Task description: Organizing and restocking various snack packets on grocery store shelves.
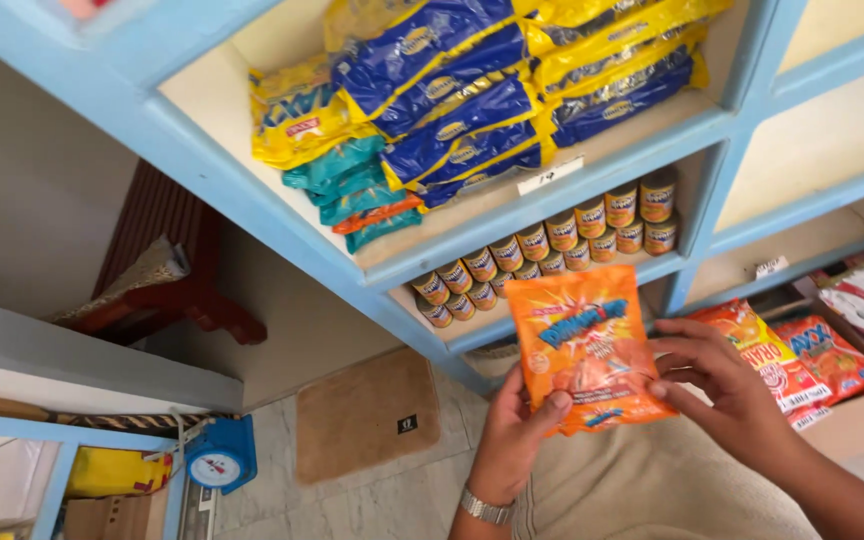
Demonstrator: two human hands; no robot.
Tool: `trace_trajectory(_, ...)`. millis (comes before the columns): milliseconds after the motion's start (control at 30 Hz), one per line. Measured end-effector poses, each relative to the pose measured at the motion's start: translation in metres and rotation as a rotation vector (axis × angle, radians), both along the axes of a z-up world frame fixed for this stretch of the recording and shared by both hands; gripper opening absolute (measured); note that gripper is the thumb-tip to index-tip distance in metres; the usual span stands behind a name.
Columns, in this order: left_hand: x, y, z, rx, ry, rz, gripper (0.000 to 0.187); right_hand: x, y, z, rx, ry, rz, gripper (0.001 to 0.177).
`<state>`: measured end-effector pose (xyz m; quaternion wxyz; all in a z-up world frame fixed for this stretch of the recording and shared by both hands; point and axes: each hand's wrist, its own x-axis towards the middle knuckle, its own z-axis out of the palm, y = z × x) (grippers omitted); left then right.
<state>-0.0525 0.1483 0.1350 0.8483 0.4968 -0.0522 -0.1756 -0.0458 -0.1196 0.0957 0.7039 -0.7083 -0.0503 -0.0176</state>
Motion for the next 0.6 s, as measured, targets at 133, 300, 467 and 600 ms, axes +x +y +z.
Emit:
trace_trajectory(133,-0.006,0.022,0.050,0.055,-0.161,0.152,0.053,0.008,0.039,0.063,-0.248,-0.366,0.022,0.032)
trace_trajectory(300,-0.005,0.054,0.133,0.074,-0.309,0.328,0.052,0.053,0.083,0.134,-0.414,-0.763,0.074,0.030)
trace_trajectory(467,0.038,0.090,0.200,0.265,-0.666,0.468,0.052,0.128,0.140,0.182,-0.467,-1.159,0.148,0.035)
trace_trajectory(600,0.102,0.105,0.213,0.257,-0.805,0.554,0.054,0.178,0.179,0.220,-0.648,-1.325,-0.067,0.035)
